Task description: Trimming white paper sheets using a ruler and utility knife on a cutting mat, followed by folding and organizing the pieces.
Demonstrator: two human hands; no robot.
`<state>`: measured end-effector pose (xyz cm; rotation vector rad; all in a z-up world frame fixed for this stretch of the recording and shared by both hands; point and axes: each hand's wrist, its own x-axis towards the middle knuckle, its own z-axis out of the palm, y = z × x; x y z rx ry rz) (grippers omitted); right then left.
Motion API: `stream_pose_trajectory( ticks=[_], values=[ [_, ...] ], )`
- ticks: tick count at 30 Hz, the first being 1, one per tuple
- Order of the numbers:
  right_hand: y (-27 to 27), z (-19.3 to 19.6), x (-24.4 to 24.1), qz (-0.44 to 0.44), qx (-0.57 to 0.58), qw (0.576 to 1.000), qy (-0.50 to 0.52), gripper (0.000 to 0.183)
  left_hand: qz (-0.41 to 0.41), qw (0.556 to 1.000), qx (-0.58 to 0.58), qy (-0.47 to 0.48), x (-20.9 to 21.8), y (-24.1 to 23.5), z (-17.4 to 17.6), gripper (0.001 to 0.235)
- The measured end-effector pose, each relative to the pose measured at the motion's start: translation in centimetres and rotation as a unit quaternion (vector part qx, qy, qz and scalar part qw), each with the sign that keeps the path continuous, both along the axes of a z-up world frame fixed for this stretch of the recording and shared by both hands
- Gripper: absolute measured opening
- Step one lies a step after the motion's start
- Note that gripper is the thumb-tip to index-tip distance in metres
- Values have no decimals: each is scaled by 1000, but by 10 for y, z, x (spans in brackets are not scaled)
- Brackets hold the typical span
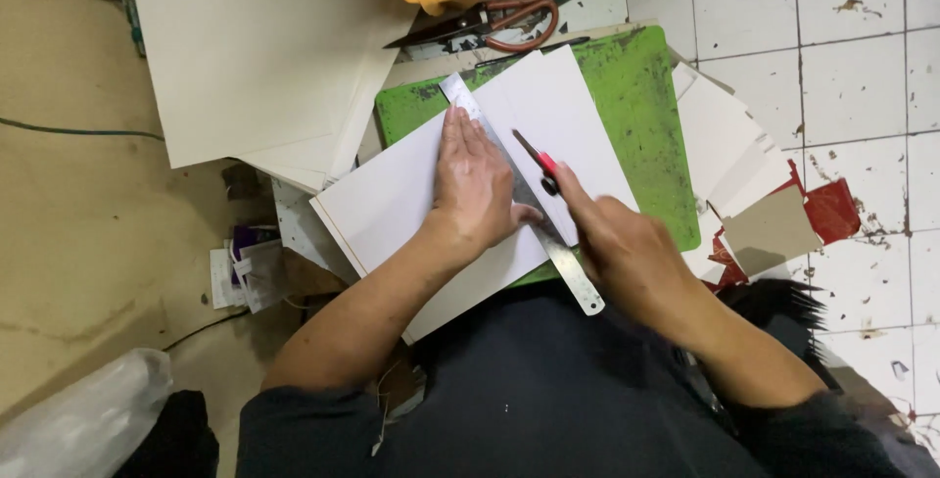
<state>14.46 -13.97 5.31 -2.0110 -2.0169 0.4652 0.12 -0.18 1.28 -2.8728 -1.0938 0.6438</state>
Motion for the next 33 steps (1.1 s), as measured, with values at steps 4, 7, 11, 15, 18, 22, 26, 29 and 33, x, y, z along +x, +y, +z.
stream_pose_trajectory(
  ticks=[4, 7, 11, 15, 18, 22, 26, 29, 33],
  values=[
    [63, -49, -8, 34, 41, 998, -18, 83, 17, 1000, -6, 7, 5, -1, -15, 133],
    [89, -44, -12, 41, 36, 998, 6, 73, 7, 1000, 2, 4, 3, 0, -18, 125],
    [97, -47, -10, 67, 16, 998, 14, 69, 12, 1000, -5, -9, 3, 0, -18, 124],
    [94, -43, -10, 84, -14, 996, 9, 71, 16, 1000, 12, -8, 1, -1, -35, 120],
    [66, -49, -11, 67, -53, 996, 10, 79, 13, 999, 18, -48, 1, -2, -30, 114],
    [12, -31, -5, 39, -106, 994, 16, 66, 22, 998, 5, -67, 1, -1, -16, 118],
    [-40, -32, 0, 39, -193, 980, 0, 73, 8, 998, -1, -59, -2, 2, -10, 126],
    [-83, -37, 3, 38, -234, 971, -20, 82, -7, 1000, 26, 5, 0, 0, -23, 135],
    [-133, -51, 12, 53, -288, 955, -43, 94, -21, 995, 75, 58, -1, -1, -32, 147]
  ],
)
